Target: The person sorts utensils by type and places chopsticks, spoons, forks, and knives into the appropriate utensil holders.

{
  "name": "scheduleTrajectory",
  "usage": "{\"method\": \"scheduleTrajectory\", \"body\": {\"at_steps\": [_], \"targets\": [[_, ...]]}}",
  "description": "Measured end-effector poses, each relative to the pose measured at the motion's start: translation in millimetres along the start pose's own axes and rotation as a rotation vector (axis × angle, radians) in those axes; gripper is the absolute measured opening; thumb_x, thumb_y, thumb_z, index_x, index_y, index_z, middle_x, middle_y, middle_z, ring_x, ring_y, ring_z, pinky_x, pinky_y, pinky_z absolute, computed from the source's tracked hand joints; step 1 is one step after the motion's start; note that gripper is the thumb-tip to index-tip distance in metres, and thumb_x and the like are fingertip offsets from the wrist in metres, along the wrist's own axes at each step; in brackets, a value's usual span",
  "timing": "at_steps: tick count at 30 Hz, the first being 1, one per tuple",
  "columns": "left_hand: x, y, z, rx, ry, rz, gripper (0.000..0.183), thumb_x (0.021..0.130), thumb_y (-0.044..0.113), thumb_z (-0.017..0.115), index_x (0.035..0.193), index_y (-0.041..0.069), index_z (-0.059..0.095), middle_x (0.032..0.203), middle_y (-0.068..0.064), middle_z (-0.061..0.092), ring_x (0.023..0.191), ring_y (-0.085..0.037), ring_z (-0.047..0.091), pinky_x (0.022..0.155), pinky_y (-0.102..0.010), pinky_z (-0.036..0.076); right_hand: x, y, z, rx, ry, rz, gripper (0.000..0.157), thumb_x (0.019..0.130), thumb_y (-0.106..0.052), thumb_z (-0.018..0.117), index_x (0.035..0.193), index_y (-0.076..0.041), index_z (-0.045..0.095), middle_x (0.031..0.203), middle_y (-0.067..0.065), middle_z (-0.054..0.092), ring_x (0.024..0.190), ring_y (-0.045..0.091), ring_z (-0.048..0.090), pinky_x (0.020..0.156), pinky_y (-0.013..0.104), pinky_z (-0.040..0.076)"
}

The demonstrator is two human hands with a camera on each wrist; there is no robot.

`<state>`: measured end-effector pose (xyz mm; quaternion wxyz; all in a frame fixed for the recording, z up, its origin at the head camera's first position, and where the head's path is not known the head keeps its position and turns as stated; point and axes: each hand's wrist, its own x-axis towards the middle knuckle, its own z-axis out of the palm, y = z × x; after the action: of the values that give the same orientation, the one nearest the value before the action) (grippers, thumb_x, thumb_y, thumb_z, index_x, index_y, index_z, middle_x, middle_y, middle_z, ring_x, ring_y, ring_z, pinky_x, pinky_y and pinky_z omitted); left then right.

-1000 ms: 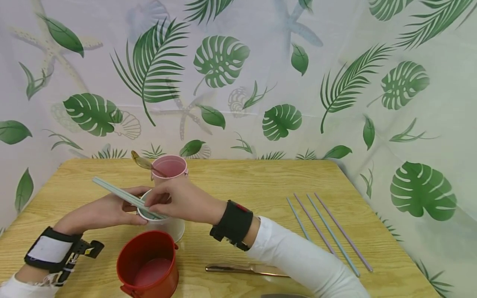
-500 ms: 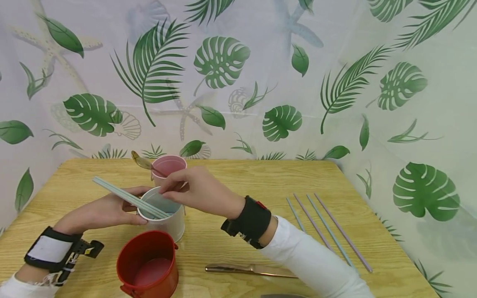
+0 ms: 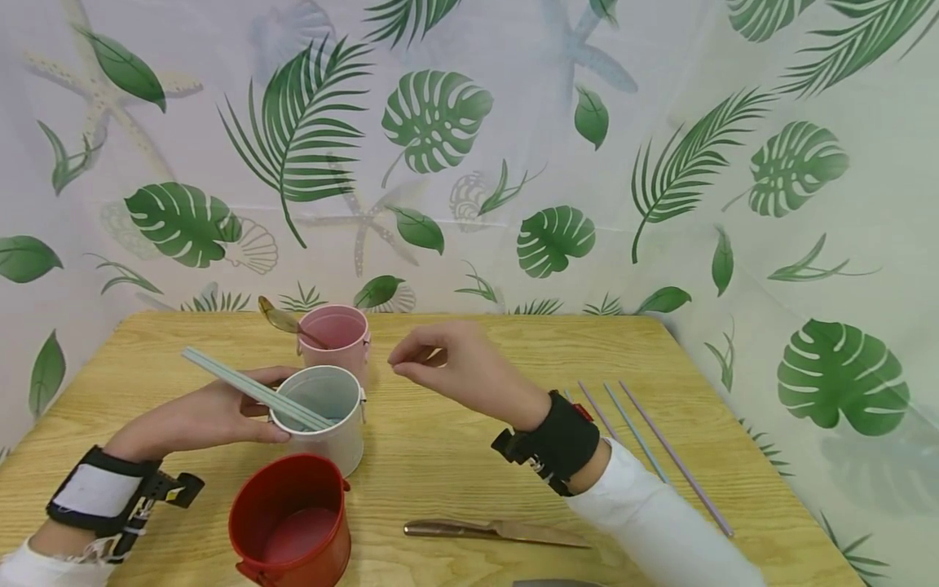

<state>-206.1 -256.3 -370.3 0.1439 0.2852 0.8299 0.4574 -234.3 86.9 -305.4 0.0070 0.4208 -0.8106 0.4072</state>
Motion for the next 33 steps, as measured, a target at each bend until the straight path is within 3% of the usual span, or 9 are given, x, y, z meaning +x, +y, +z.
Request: {"method": "scheduleTrajectory", "body": {"at_steps": [12, 17, 25, 33], "targets": [[0.1, -0.2, 0.5, 0.005, 0.005, -0.012, 0.072, 0.092, 0.018, 0.080, 0.151, -0.002, 0.043, 0.144, -0.022, 0.057, 0.131, -0.045, 0.055, 0.101, -0.045, 0.054, -49, 24, -33.8, -0.084, 0.093, 0.196, 0.009, 0.096, -0.010, 0.073, 0.104, -0.013, 0.077, 0.100, -0.001, 0.073, 0.089, 0.012, 0.068, 0.075, 0.030, 0.060], [-0.8, 1.1, 1.6, -0.006, 0.006, -0.015, 0.072, 0.092, 0.018, 0.080, 0.151, -0.001, 0.044, 0.144, -0.021, 0.057, 0.130, -0.044, 0.055, 0.101, -0.051, 0.054, -67, 32, -48.2, -0.110, 0.133, 0.280, 0.010, 0.096, -0.013, 0.074, 0.105, -0.014, 0.078, 0.100, -0.001, 0.073, 0.090, 0.014, 0.068, 0.076, 0.033, 0.059], [-1.0, 1.1, 2.7, -0.007, 0.015, -0.022, 0.072, 0.091, 0.019, 0.080, 0.151, 0.001, 0.045, 0.143, -0.020, 0.058, 0.129, -0.044, 0.055, 0.100, -0.061, 0.052, -95, 50, -73.8, -0.053, 0.212, 0.387, 0.014, 0.097, -0.015, 0.073, 0.109, -0.008, 0.076, 0.097, 0.010, 0.074, 0.084, 0.022, 0.070, 0.076, 0.037, 0.061], [-1.9, 1.2, 3.1, -0.010, 0.015, -0.026, 0.072, 0.092, 0.019, 0.080, 0.151, 0.001, 0.045, 0.143, -0.020, 0.058, 0.129, -0.044, 0.055, 0.100, -0.063, 0.051, -128, 71, -91.0, 0.031, 0.212, 0.450, 0.023, 0.098, -0.015, 0.073, 0.114, 0.002, 0.072, 0.102, 0.017, 0.073, 0.086, 0.022, 0.073, 0.077, 0.033, 0.062]]}}
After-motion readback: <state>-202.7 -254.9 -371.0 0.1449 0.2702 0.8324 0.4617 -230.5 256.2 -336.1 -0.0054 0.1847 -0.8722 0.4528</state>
